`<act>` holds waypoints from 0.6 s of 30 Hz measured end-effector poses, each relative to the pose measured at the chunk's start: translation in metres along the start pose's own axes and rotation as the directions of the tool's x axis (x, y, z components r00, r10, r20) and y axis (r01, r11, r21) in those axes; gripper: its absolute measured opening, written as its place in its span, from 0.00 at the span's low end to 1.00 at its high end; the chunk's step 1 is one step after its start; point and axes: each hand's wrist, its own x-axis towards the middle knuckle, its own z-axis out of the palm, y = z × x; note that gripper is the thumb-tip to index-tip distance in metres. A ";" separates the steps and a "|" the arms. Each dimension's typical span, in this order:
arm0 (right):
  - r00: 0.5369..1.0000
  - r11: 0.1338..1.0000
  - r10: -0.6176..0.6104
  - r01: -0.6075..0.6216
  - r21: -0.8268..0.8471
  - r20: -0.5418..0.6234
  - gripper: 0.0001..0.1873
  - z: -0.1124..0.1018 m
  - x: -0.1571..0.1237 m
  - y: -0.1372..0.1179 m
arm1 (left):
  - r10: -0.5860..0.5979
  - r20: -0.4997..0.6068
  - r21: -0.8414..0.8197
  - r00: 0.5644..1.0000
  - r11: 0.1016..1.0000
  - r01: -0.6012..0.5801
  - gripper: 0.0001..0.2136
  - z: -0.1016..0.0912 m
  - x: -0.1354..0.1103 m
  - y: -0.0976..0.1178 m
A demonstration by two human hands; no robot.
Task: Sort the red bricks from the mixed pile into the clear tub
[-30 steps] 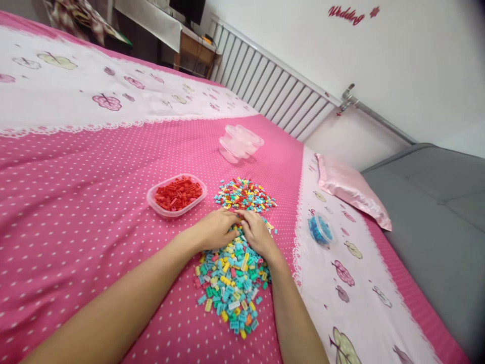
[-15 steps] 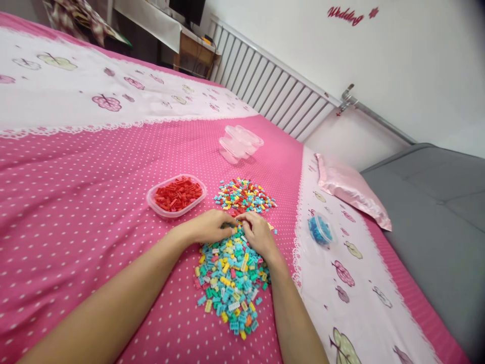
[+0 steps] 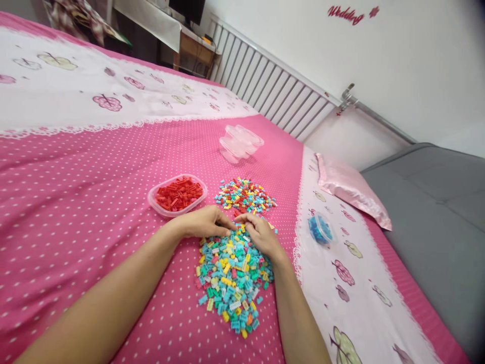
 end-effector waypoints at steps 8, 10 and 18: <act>0.995 1.000 -0.027 0.026 0.006 0.097 0.23 -0.010 -0.003 -0.003 | 0.015 -0.069 -0.138 0.997 0.990 -0.025 0.16 0.004 -0.005 0.001; 0.995 0.999 -0.035 0.033 0.017 0.098 0.22 -0.015 -0.007 -0.007 | 0.038 -0.120 -0.183 0.992 0.981 -0.059 0.17 0.009 -0.008 0.002; 0.977 1.000 -0.017 0.016 0.008 0.213 0.17 -0.027 -0.033 -0.042 | 0.114 -0.386 0.013 0.915 0.993 -0.119 0.16 0.044 -0.045 0.003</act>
